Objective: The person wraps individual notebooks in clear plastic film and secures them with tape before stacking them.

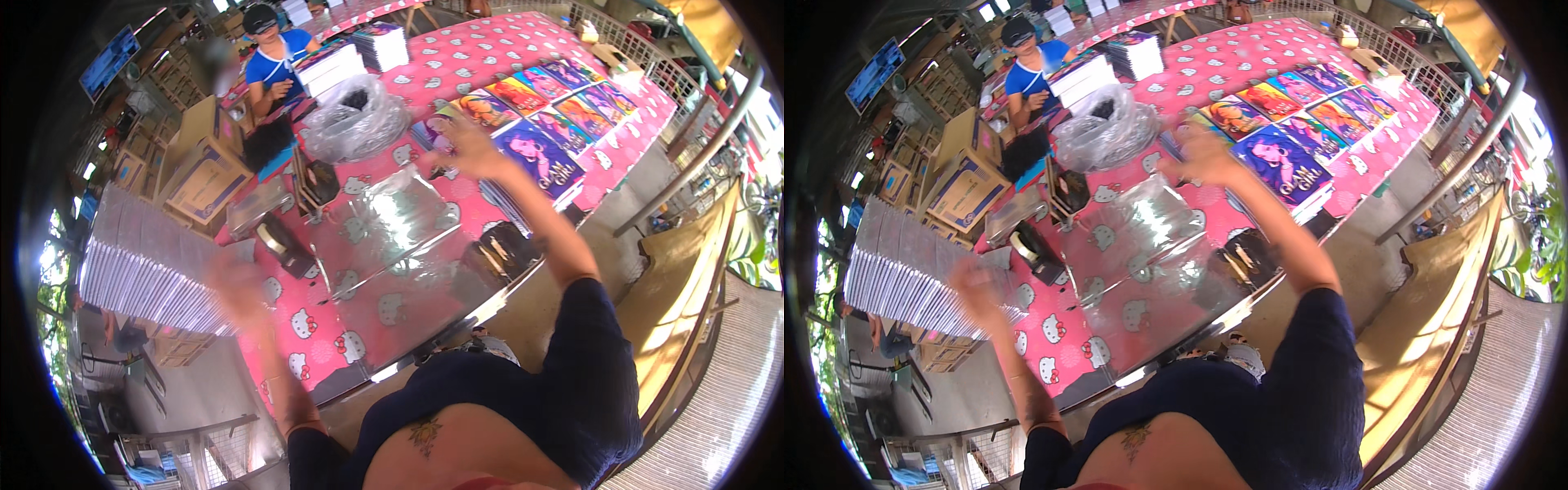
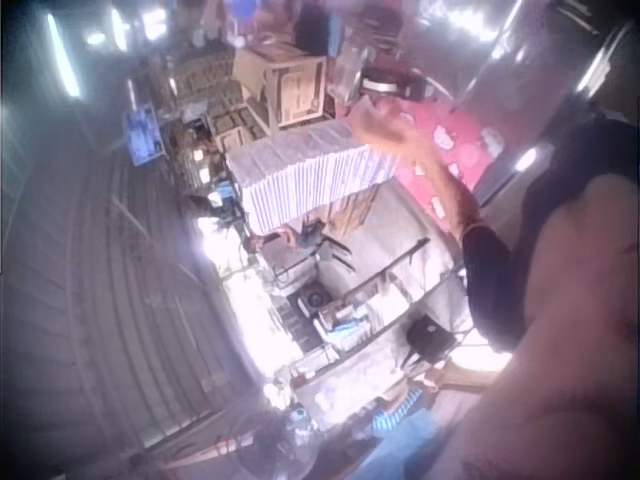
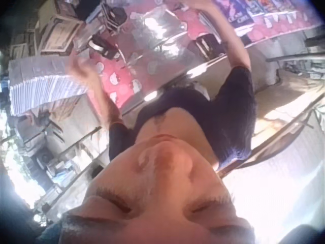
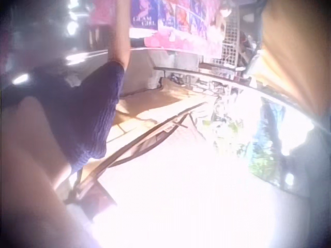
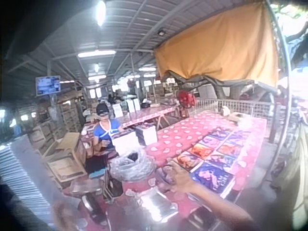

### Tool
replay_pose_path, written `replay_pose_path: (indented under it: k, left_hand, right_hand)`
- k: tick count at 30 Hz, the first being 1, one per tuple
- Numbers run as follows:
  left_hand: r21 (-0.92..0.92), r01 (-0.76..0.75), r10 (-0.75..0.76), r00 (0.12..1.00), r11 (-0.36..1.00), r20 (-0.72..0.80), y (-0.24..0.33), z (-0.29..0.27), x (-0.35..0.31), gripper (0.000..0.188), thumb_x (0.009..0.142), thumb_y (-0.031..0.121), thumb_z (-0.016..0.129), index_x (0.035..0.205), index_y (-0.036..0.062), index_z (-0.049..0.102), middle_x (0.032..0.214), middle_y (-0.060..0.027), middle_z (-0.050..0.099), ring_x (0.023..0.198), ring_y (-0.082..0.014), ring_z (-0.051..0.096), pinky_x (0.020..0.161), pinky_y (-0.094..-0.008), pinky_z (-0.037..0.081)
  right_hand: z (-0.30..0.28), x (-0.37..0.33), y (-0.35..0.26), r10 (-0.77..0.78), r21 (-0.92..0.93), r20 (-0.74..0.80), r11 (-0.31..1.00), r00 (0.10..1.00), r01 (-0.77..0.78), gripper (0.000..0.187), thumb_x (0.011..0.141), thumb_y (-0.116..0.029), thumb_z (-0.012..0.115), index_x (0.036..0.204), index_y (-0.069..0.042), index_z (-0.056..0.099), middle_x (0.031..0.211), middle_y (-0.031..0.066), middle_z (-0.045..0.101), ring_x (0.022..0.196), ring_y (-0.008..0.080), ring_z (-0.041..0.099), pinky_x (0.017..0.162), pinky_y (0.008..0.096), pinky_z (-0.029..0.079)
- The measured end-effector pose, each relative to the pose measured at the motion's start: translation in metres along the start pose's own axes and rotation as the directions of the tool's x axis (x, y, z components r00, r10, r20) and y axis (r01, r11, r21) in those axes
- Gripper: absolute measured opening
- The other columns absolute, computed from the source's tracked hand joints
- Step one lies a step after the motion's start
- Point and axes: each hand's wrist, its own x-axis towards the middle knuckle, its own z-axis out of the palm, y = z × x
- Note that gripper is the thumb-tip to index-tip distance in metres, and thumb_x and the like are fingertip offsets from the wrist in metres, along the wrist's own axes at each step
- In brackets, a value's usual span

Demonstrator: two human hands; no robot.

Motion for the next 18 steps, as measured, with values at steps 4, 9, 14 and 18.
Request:
replay_pose_path:
  k: [4, 9, 14, 18]
  left_hand:
    - [-0.511, -0.137, 0.429, 0.744, 0.849, 0.512, 0.122, 0.179, -0.088, 0.052, 0.086, 0.019, 0.072, 0.133, 0.0063, 0.055, 0.134, -0.0211, 0.053, 0.125, -0.0399, 0.051, 0.099, -0.0463, 0.046]
    - [-0.491, -0.332, 0.582, 0.601, 0.805, 0.548, 0.193, 0.323, -0.136, 0.068, 0.087, 0.011, 0.067, 0.148, 0.0089, 0.037, 0.151, -0.0242, 0.033, 0.137, -0.0455, 0.035, 0.109, -0.0504, 0.036]
    - [-0.414, -0.442, 0.605, 0.593, 0.796, 0.531, 0.205, 0.365, -0.157, 0.071, 0.082, 0.009, 0.07, 0.146, 0.0116, 0.04, 0.151, -0.0228, 0.032, 0.139, -0.0468, 0.03, 0.111, -0.0514, 0.033]
    - [-0.417, -0.435, 0.602, 0.601, 0.798, 0.525, 0.208, 0.366, -0.159, 0.066, 0.084, 0.011, 0.07, 0.143, 0.0113, 0.043, 0.149, -0.0215, 0.035, 0.139, -0.0449, 0.031, 0.111, -0.0519, 0.034]
  right_hand:
    - [-0.078, -0.111, 0.217, 0.588, -0.094, -0.062, 0.801, 0.807, -0.591, 0.1, 0.076, -0.075, 0.062, 0.139, 0.002, 0.049, 0.141, 0.0266, 0.048, 0.138, 0.0363, 0.039, 0.112, 0.0411, 0.032]
    - [-0.081, -0.122, 0.235, 0.627, 0.029, 0.283, 0.751, 0.726, -0.66, 0.09, 0.063, -0.084, 0.065, 0.1, -0.003, 0.075, 0.106, 0.0194, 0.07, 0.103, 0.0327, 0.064, 0.089, 0.0412, 0.048]
    - [-0.084, -0.111, 0.235, 0.631, -0.058, 0.225, 0.769, 0.742, -0.636, 0.102, 0.058, -0.08, 0.072, 0.105, 0.009, 0.069, 0.109, 0.0244, 0.068, 0.102, 0.0341, 0.065, 0.085, 0.04, 0.049]
    - [-0.104, -0.116, 0.241, 0.629, 0.26, 0.45, 0.587, 0.635, -0.766, 0.08, 0.061, -0.071, 0.08, 0.088, 0.004, 0.071, 0.064, 0.0056, 0.056, 0.056, 0.0144, 0.047, 0.053, 0.033, 0.032]
